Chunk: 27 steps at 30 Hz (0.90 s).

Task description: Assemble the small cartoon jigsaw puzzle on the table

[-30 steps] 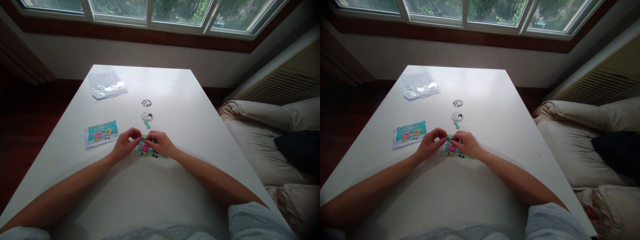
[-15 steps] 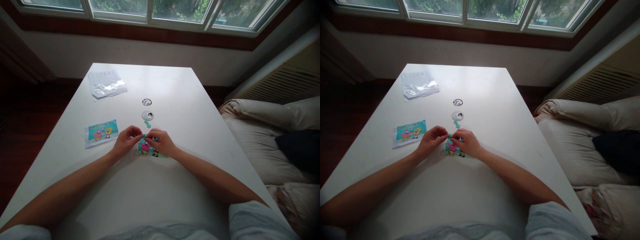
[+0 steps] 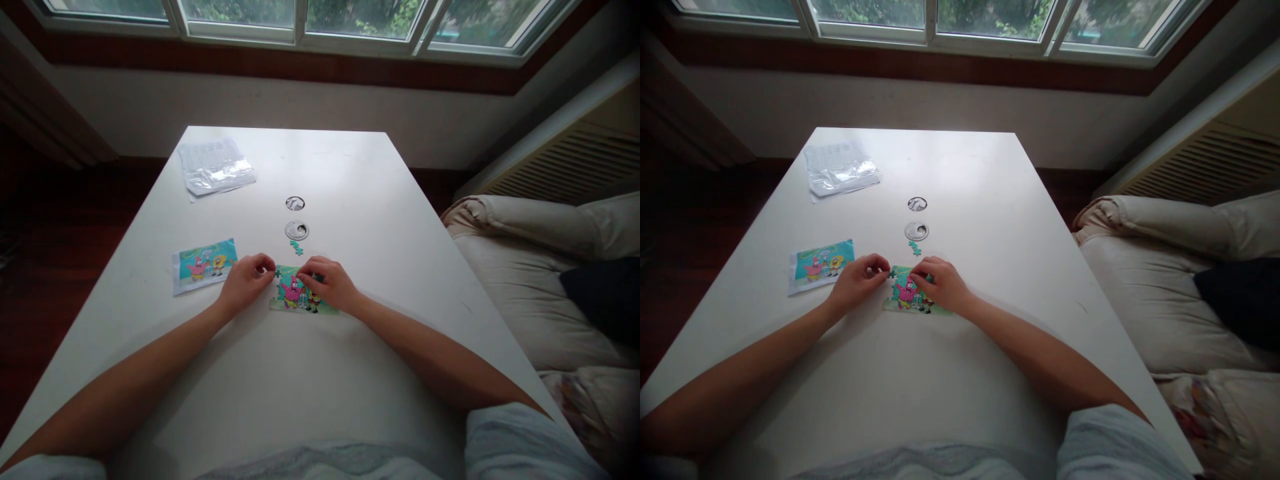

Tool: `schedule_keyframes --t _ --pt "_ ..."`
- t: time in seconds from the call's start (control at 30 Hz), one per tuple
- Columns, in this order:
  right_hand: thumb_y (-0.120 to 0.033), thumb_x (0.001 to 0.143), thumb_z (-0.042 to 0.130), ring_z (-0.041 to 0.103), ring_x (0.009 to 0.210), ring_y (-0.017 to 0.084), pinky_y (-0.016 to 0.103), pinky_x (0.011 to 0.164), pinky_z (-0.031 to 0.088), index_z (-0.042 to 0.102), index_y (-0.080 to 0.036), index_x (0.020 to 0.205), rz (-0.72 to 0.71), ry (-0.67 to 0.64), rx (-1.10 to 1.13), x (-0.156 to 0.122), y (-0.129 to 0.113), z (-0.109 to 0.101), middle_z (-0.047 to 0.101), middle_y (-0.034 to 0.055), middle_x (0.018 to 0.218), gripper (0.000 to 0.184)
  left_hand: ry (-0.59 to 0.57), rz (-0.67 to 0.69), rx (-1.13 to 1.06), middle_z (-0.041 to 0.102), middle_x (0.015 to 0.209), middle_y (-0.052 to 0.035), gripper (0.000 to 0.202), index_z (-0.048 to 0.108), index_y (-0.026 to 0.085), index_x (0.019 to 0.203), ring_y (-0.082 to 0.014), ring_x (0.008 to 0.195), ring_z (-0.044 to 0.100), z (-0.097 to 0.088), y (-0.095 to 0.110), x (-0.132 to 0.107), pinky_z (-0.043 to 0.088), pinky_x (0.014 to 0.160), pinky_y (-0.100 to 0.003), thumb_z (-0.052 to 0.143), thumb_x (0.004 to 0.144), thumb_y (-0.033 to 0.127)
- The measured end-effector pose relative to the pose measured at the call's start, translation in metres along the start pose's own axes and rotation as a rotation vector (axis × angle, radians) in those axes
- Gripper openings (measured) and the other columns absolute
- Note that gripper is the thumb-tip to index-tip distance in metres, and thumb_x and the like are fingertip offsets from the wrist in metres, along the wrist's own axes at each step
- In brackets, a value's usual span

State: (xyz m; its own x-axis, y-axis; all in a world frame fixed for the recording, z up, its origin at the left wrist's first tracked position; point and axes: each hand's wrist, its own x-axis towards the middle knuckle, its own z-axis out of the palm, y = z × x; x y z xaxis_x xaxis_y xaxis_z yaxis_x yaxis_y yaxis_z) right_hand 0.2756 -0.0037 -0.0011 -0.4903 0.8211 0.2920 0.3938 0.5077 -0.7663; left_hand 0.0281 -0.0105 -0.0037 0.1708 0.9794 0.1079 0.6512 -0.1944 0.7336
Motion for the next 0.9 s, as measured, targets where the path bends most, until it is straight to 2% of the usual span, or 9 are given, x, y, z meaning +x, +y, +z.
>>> schedule_keyframes --t 0.13,0.43,0.73,0.9 --pt "-0.028 0.097 0.064 0.062 0.083 0.018 0.032 0.078 0.047 0.073 -0.022 0.087 0.002 -0.009 -0.003 -0.0007 0.0009 0.0010 0.069 0.0036 0.085 0.015 -0.002 0.039 0.127 0.065 0.073 0.0005 0.009 0.074 0.024 0.086 -0.0178 0.072 0.060 0.0020 0.0021 -0.0010 0.044 0.067 -0.029 0.065 0.084 0.026" --pt "-0.025 0.096 0.065 0.061 0.085 0.018 0.031 0.079 0.047 0.074 -0.022 0.088 -0.014 -0.061 -0.027 -0.0016 0.0067 0.0041 0.069 0.0036 0.086 0.012 -0.016 0.086 0.197 0.067 0.073 0.0008 0.007 0.073 0.025 0.087 -0.0203 0.077 0.061 0.0041 0.0021 -0.0011 0.043 0.075 -0.033 0.066 0.085 0.024" --pt "-0.022 0.095 0.066 0.061 0.087 0.019 0.033 0.081 0.048 0.074 -0.021 0.090 -0.036 -0.083 -0.038 -0.0018 0.0068 0.0044 0.069 0.0042 0.089 0.010 -0.022 0.173 0.253 0.067 0.082 -0.0012 0.005 0.068 0.024 0.092 -0.0218 0.082 0.059 0.0054 0.0073 -0.0029 0.043 0.077 -0.035 0.065 0.089 0.022" --pt "-0.023 0.096 0.065 0.061 0.088 0.019 0.033 0.082 0.048 0.074 -0.022 0.092 -0.037 -0.092 -0.046 -0.0021 0.0064 0.0036 0.069 0.0046 0.089 0.010 -0.034 0.218 0.253 0.068 0.091 -0.0023 0.008 0.069 0.024 0.096 -0.0208 0.085 0.061 -0.0026 0.0015 -0.0001 0.045 0.079 -0.033 0.062 0.093 0.023"
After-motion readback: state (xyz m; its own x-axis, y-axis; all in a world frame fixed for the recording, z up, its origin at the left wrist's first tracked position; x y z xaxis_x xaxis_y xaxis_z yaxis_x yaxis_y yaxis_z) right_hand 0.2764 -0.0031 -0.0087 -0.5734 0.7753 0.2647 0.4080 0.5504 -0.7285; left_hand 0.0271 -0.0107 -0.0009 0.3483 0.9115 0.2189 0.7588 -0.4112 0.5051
